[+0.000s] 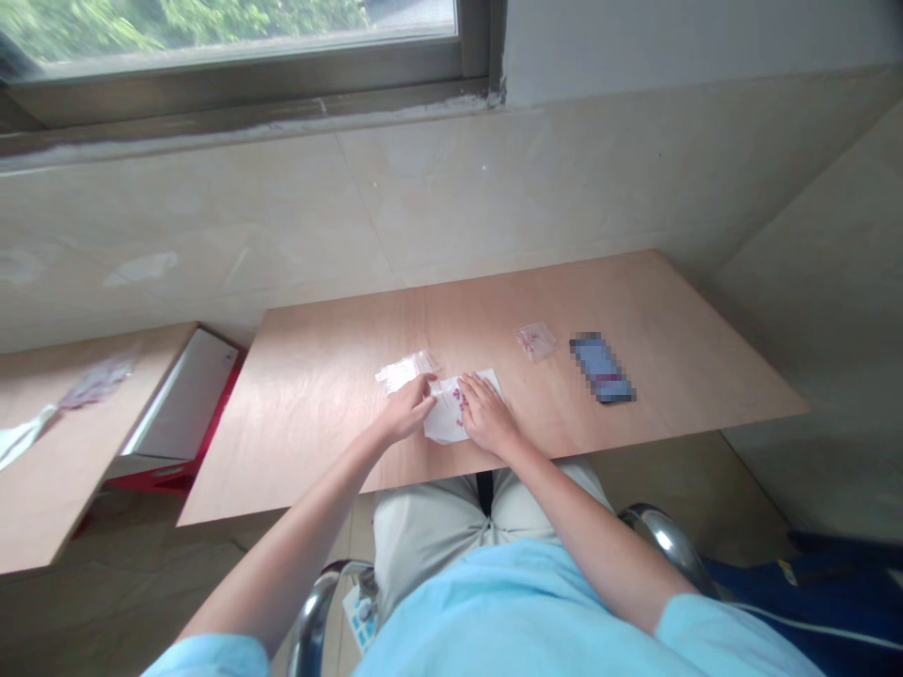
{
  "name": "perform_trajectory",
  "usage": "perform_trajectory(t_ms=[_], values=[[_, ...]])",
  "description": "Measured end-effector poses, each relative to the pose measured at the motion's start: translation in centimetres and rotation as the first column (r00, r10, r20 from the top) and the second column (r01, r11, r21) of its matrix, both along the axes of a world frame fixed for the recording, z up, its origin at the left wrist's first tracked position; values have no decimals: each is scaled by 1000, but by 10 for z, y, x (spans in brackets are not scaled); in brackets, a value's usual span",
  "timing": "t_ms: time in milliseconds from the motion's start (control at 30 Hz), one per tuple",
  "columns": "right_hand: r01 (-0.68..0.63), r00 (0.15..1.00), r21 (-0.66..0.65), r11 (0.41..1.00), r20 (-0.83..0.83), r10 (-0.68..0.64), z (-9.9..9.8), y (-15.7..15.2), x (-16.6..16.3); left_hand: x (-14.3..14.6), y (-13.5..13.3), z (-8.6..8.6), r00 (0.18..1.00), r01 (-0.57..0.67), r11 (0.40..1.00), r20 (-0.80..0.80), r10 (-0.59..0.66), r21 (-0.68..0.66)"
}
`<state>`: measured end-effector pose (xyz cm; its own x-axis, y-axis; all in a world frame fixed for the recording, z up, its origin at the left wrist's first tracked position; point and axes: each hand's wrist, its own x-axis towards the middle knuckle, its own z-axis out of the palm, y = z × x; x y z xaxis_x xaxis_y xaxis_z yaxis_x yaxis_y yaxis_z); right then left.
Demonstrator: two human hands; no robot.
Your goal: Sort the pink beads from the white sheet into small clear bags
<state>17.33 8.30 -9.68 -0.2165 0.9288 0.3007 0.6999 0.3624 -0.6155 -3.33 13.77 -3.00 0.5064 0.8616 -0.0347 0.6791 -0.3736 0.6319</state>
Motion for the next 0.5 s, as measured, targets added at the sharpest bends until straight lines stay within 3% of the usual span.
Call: perform_trajectory(t_ms=[100, 300, 400, 500], values=[[5, 1000, 2, 1000, -15, -5, -2, 0, 0, -9, 3, 7, 978, -86, 983, 174, 114, -163], [12, 1000, 10, 1000, -28, -12, -5, 0, -2, -25, 10, 28, 906, -92, 943, 365, 213, -320], [13, 1000, 10, 1000, -18, -13, -5, 0, -1, -37, 27, 32, 881, -163, 934, 380, 283, -319], [12, 1000, 6, 1000, -4, -12, -5, 0, -1, -47, 52, 30, 899, -257, 946, 309, 309, -198]])
